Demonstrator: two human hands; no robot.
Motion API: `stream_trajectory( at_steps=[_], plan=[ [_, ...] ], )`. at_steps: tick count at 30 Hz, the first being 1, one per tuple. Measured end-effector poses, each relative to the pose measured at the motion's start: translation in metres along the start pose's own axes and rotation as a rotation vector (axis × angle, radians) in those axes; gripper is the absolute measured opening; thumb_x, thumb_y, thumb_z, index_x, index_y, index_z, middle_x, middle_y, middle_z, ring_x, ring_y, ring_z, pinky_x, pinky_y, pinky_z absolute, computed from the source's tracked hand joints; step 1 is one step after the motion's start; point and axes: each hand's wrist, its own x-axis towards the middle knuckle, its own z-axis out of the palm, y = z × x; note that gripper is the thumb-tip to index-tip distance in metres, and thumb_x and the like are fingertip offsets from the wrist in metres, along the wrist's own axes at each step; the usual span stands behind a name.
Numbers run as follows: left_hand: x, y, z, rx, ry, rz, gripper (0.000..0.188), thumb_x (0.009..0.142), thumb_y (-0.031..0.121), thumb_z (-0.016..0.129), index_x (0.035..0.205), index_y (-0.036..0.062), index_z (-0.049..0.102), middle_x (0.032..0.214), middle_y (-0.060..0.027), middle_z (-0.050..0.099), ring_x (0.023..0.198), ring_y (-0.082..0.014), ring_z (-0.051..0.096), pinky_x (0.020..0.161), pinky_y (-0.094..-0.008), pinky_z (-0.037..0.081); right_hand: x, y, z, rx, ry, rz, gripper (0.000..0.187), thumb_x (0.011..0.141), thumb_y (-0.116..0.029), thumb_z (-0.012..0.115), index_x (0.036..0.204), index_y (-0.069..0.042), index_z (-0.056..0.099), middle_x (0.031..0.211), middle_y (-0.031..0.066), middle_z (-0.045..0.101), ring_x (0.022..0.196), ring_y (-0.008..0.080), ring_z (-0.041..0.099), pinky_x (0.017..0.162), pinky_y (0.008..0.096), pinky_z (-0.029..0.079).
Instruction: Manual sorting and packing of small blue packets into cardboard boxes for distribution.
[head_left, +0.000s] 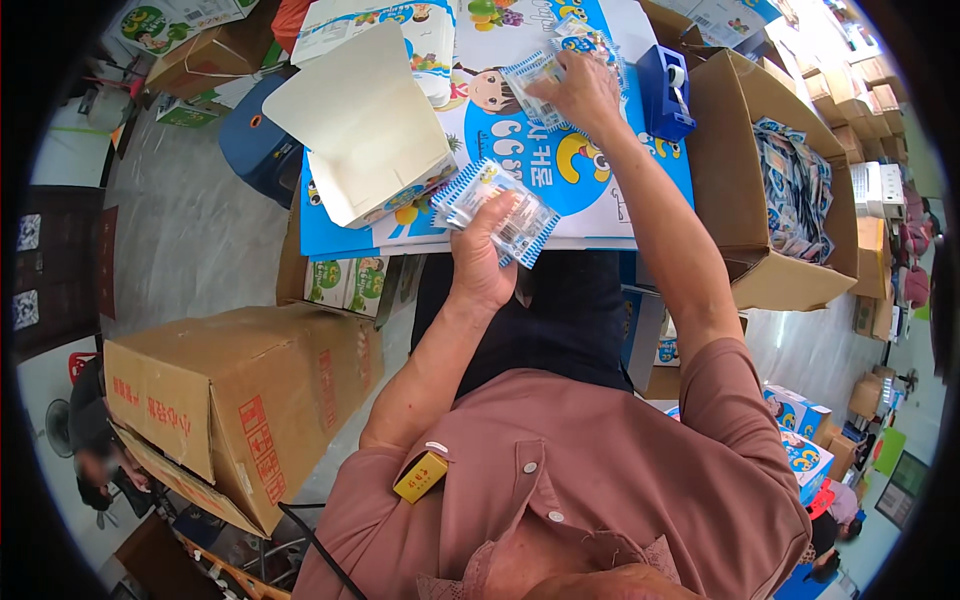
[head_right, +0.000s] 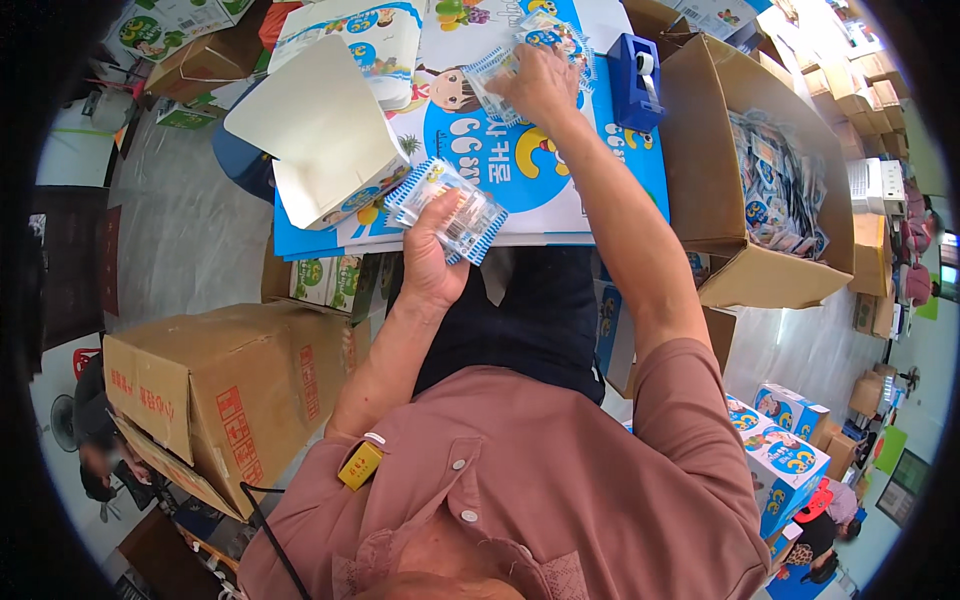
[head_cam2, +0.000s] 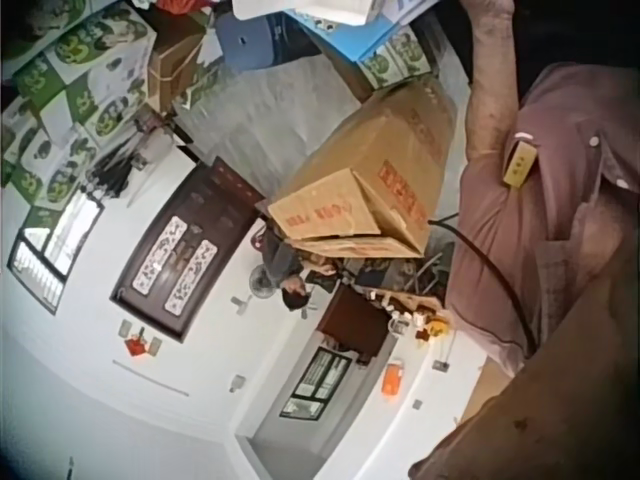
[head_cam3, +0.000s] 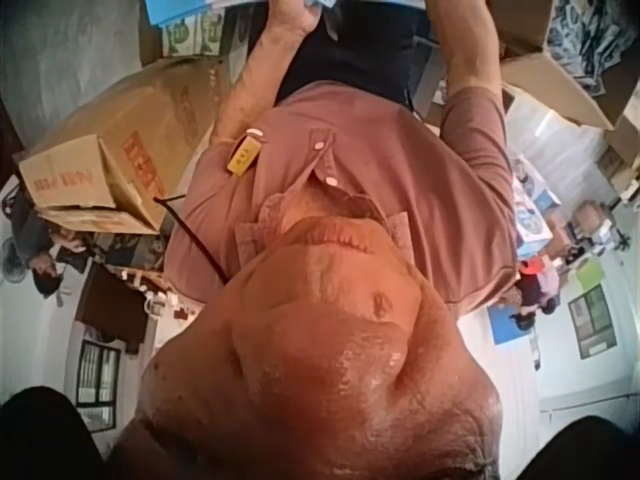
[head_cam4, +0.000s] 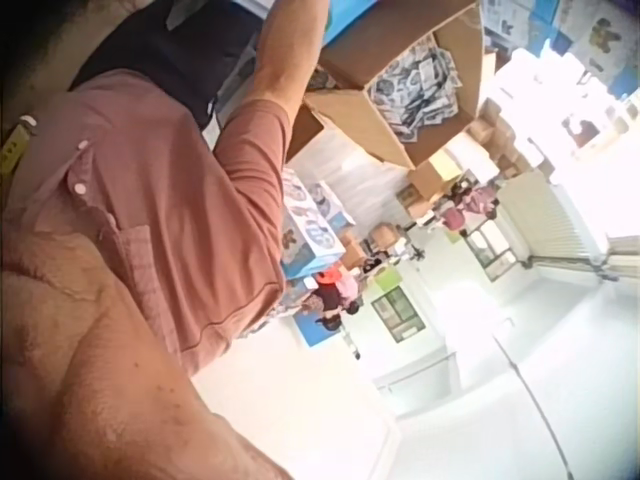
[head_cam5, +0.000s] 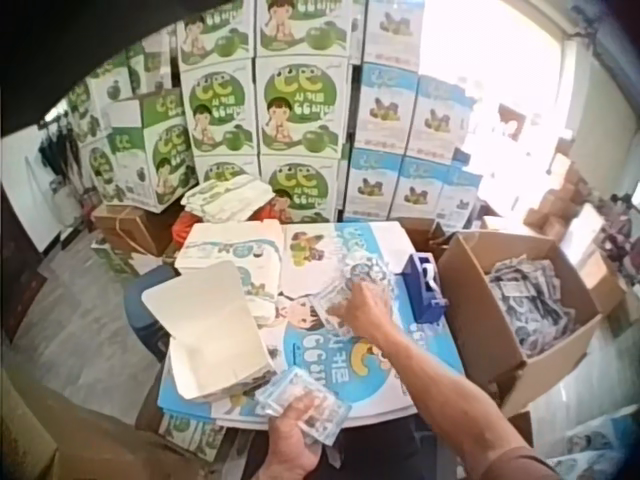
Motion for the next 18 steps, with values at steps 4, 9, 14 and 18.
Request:
stream_trajectory(
  at_steps=[4,9,14,18],
  plan=[
    [0.0,0.0,0.002,0.036,-0.016,0.04,0.033,0.093,0.006,0.071,0.124,0.0069,0.061,0.11,-0.0047,0.068,0.097,-0.0169,0.07,0.087,-0.0354,0.06,-0.016,-0.001,-0.004,0.376,-0.1,0.237,0.05,0.084,-0.031,0.082,0.119,0.001,0.069,0.105,0.0188,0.076,0.091,0.0262,0.075,0.083,0.0466,0.057],
    [0.0,-0.002,0.004,0.077,-0.005,0.141,0.037,0.093,0.009,0.073,0.128,0.0077,0.059,0.114,-0.0047,0.067,0.102,-0.0166,0.069,0.09,-0.0354,0.059,-0.056,-0.006,-0.055,1.173,-0.263,0.37,0.04,0.092,-0.024,0.078,0.12,0.001,0.064,0.103,0.0138,0.075,0.088,0.0188,0.074,0.074,0.0343,0.059],
    [-0.006,-0.007,0.011,-0.059,-0.139,0.094,0.043,0.095,0.014,0.074,0.133,0.0079,0.056,0.119,-0.0053,0.066,0.109,-0.0177,0.067,0.096,-0.0362,0.056,-0.123,-0.051,-0.067,0.851,-0.39,0.157,0.034,0.1,-0.027,0.069,0.117,0.003,0.062,0.112,0.0118,0.072,0.095,0.0204,0.072,0.083,0.0349,0.059],
    [-0.012,-0.01,0.013,0.167,-0.245,0.121,0.043,0.095,0.012,0.072,0.134,0.0072,0.056,0.118,-0.0067,0.066,0.108,-0.0196,0.068,0.096,-0.0378,0.057,-0.148,-0.039,-0.032,0.751,-0.108,-0.238,0.05,0.106,-0.037,0.058,0.131,0.006,0.058,0.119,0.0204,0.065,0.106,0.0314,0.069,0.088,0.0472,0.055]
  ],
)
